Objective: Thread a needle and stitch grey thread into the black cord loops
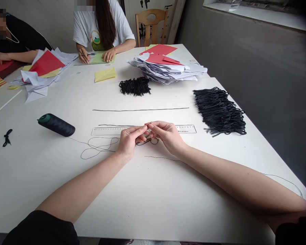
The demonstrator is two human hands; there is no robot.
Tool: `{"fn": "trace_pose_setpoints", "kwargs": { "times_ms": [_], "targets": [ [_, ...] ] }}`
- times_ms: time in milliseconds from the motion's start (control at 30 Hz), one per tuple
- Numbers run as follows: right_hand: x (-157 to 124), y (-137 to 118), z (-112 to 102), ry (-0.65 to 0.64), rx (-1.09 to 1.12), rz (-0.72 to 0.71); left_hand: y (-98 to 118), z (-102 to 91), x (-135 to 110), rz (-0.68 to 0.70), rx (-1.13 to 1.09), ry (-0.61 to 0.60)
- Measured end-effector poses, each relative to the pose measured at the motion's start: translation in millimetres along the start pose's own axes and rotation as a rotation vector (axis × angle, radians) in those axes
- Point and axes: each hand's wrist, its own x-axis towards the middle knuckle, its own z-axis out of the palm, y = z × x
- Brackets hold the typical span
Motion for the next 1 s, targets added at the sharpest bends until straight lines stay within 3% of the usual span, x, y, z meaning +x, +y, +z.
{"fn": "trace_pose_setpoints", "kwargs": {
  "times_ms": [1000],
  "targets": [
    [-1.1, -3.2, 0.2, 0.009, -0.026, 0.013, 0.2, -0.6, -1.0, 0.037, 0.003, -0.015]
  ]
}}
